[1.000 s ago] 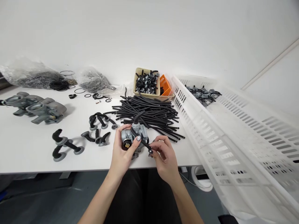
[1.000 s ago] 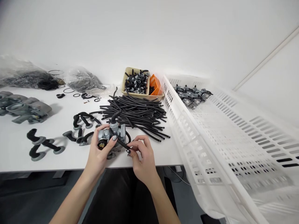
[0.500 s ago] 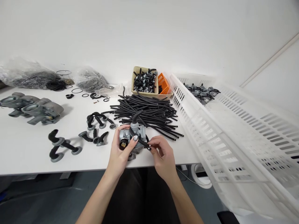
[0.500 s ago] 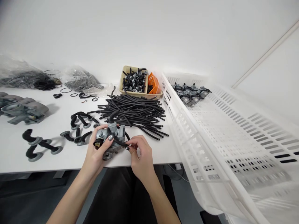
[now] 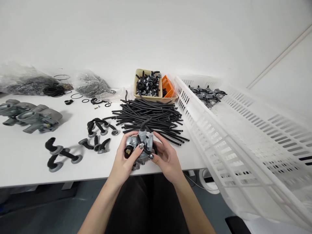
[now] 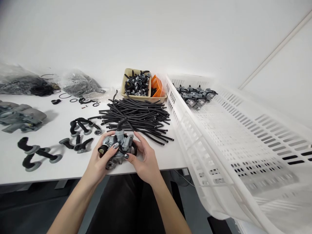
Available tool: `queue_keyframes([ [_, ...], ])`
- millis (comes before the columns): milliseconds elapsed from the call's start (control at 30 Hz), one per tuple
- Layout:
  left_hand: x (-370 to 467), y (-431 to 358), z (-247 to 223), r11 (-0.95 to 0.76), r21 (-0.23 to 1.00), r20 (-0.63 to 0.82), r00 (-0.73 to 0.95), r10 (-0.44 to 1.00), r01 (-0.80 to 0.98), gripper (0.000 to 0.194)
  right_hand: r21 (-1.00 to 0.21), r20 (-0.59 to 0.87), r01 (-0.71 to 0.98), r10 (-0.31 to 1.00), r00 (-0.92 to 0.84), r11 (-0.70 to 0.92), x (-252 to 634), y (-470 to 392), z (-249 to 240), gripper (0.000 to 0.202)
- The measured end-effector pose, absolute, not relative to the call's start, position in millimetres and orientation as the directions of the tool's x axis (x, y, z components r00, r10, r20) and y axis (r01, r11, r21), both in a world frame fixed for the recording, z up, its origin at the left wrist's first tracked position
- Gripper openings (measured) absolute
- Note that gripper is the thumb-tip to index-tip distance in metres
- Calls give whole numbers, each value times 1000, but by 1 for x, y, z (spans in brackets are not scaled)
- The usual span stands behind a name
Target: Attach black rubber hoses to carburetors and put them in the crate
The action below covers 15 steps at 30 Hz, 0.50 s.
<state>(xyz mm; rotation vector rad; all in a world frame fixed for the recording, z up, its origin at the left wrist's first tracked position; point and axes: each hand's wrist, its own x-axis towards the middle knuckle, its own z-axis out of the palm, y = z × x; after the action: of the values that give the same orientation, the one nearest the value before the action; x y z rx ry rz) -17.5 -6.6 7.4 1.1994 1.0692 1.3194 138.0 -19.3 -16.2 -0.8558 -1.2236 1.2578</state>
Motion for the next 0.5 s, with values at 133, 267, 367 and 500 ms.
queue_keyframes([
  [133,-20,-5,4,-107,989,111,34,993,-97,41,-961,165,-231,985,-54,149,136,-19,-17,71],
  [267,-22,-4,0,-91,989,94,20,995,-113,47,-963,157,-229,987,-41,144,137,-18,-13,72],
  [367,-22,-2,-1,-6,958,2,-16,1000,-287,50,-960,197,-214,978,-64,179,139,-18,-11,72],
  [500,-23,1,8,147,799,-145,51,988,-584,48,-935,253,-256,967,-2,244,139,-20,-12,50],
])
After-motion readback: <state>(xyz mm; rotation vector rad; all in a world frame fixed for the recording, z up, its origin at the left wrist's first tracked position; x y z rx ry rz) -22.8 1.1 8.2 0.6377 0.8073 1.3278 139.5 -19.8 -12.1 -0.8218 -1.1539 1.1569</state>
